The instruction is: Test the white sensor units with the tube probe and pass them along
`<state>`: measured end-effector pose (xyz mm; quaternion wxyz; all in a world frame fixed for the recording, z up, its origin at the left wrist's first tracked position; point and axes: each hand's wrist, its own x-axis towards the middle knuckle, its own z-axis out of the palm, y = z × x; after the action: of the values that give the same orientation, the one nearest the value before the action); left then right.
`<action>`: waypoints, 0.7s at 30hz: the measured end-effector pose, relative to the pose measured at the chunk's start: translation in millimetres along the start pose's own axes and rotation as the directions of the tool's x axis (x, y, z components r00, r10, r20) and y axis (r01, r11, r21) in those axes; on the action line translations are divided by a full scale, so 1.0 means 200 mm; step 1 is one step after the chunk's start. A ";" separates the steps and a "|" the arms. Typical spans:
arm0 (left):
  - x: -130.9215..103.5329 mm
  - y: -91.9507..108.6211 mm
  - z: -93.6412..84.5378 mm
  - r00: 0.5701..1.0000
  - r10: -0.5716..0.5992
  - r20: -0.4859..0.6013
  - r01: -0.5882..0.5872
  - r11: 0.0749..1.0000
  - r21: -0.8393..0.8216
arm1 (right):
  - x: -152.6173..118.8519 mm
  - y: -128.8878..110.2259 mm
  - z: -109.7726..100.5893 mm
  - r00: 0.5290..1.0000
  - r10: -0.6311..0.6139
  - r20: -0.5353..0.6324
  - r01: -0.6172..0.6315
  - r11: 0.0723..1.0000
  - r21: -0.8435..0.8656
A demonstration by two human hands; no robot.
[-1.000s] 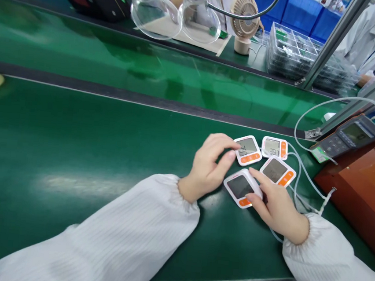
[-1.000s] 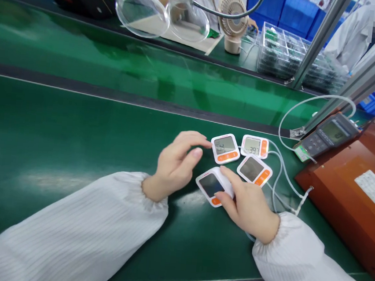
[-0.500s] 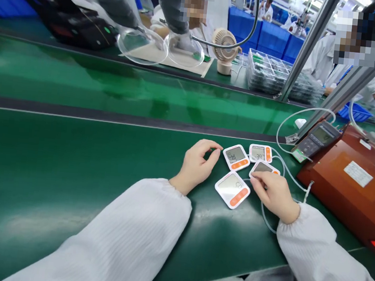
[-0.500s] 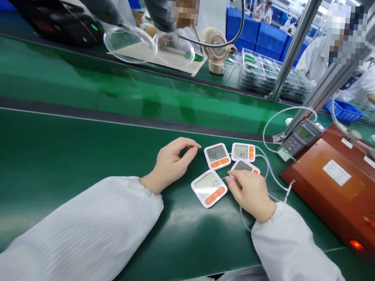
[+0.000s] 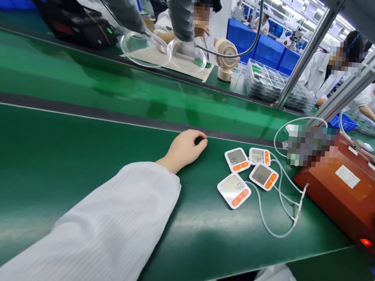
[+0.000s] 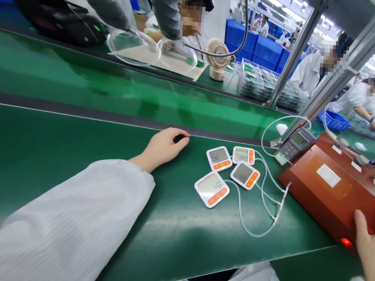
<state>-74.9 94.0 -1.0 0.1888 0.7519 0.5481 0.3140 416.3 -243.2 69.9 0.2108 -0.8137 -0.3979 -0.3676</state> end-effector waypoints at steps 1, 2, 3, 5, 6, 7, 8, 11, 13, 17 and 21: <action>-0.01 0.01 0.01 0.999 0.027 0.021 -0.028 0.999 0.018 | -0.02 0.05 0.00 0.998 0.048 0.047 -0.048 0.999 0.001; -0.02 0.01 0.01 0.998 0.054 0.042 -0.056 0.998 0.035 | -0.03 0.07 0.01 0.991 0.101 0.084 -0.101 0.995 -0.001; -0.03 0.02 0.02 0.995 0.080 0.062 -0.083 0.995 0.050 | -0.05 0.08 0.01 0.980 0.155 0.121 -0.155 0.988 -0.006; -0.05 0.03 0.03 0.988 0.122 0.099 -0.130 0.989 0.076 | -0.08 0.06 0.00 0.951 0.258 0.171 -0.257 0.966 -0.028; -0.06 0.03 0.03 0.984 0.137 0.114 -0.147 0.985 0.087 | -0.09 0.05 -0.01 0.935 0.301 0.186 -0.299 0.953 -0.037; -0.07 0.03 0.04 0.981 0.148 0.126 -0.161 0.982 0.095 | -0.10 0.04 -0.01 0.924 0.327 0.196 -0.326 0.945 -0.037; -0.08 0.03 0.04 0.979 0.156 0.134 -0.170 0.980 0.101 | -0.10 0.03 -0.01 0.919 0.339 0.202 -0.340 0.940 -0.029; -0.08 0.03 0.05 0.977 0.164 0.137 -0.181 0.977 0.117 | -0.09 0.04 -0.01 0.923 0.338 0.186 -0.340 0.940 -0.023; -0.08 0.02 0.05 0.977 0.167 0.134 -0.184 0.974 0.128 | -0.09 0.04 0.00 0.932 0.329 0.153 -0.323 0.944 -0.064; -0.08 0.02 0.05 0.975 0.170 0.142 -0.190 0.972 0.137 | -0.09 0.05 0.02 0.947 0.307 0.090 -0.299 0.950 -0.094; -0.08 0.02 0.05 0.975 0.170 0.143 -0.190 0.971 0.142 | -0.11 0.08 0.04 0.962 0.250 0.105 -0.241 0.966 -0.092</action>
<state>-69.0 78.6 -9.6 0.1359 0.8299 0.4867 0.2366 423.6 -258.0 47.4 0.1992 -0.8844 -0.2905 -0.3063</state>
